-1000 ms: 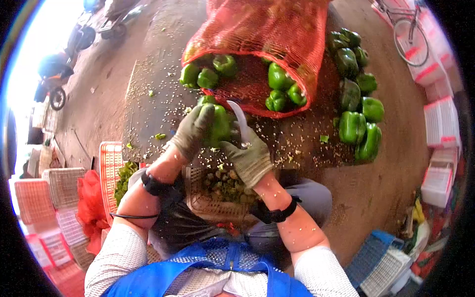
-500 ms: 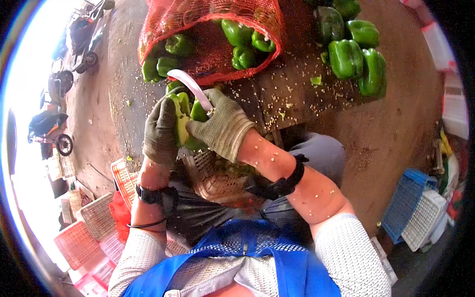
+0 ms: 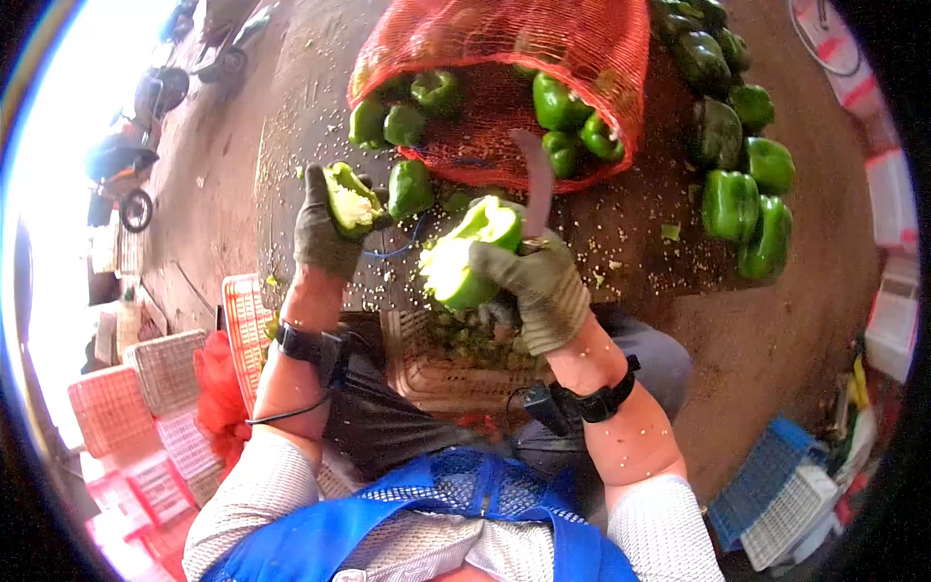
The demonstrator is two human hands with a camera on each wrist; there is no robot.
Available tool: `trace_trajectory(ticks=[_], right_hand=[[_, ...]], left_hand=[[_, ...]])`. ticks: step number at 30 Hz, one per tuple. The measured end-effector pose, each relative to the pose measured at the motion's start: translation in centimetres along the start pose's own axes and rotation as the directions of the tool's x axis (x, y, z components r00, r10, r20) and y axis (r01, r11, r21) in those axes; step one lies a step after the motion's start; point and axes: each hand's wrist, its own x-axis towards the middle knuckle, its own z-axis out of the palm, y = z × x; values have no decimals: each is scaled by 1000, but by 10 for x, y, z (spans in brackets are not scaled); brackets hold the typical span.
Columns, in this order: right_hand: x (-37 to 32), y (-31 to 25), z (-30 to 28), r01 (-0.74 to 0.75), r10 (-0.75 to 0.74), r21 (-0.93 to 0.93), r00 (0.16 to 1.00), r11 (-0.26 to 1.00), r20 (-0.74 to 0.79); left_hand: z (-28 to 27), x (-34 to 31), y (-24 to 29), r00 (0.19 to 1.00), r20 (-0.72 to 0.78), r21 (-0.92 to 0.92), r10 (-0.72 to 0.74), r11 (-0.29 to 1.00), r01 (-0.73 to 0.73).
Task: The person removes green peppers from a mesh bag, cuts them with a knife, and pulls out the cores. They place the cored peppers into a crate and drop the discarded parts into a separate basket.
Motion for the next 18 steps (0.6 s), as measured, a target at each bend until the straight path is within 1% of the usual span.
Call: trace_trajectory(ticks=[1,2,3,4,5,6,7,8,9,10,11,12,14,15,18], right_hand=[[0,-2,-7,-44,42,39,998,998,49],[1,1,-7,-38,38,55,999,998,0],[0,3,-5,-18,20,65,999,998,-33],[0,1,-2,8,-4,72,998,997,-65],[1,-1,-2,13,-11,67,1000,998,-29],[2,-1,-3,18,-18,67,1000,998,3],[3,1,-4,26,-28,73,999,997,32],[5,4,-1,54,-53,81,999,995,-11],[9,10,4,82,-77,89,996,993,-53],[12,15,6,107,-98,95,991,990,-95],[13,16,-1,79,-80,91,997,993,13],[14,21,-3,66,-66,48,998,997,-11],[17,27,-5,47,-49,-32,997,998,-56],[20,33,-7,34,-35,-24,998,999,-48],[25,45,-12,-4,-2,-83,997,997,-73]], left_hand=[[-12,8,-3,995,-12,144,104,984,-101],[-20,14,-1,995,-4,349,97,933,-89],[-25,14,-8,944,53,666,327,692,-277],[-32,13,-12,886,207,773,414,486,-407],[-30,9,-12,799,354,821,487,247,-514],[-9,-13,6,727,514,747,456,179,-640],[8,-33,22,628,662,646,409,114,-755],[22,-49,29,619,729,586,293,199,-785],[35,-62,30,586,791,528,177,289,-799],[47,-70,25,532,840,482,110,300,-823],[50,-70,17,494,869,475,33,225,-850],[50,-71,9,461,886,463,-48,152,-873],[51,-74,-2,557,828,559,-66,178,-810],[53,-74,-5,596,799,600,-80,185,-778],[54,-83,-18,701,707,707,-95,68,-704]])
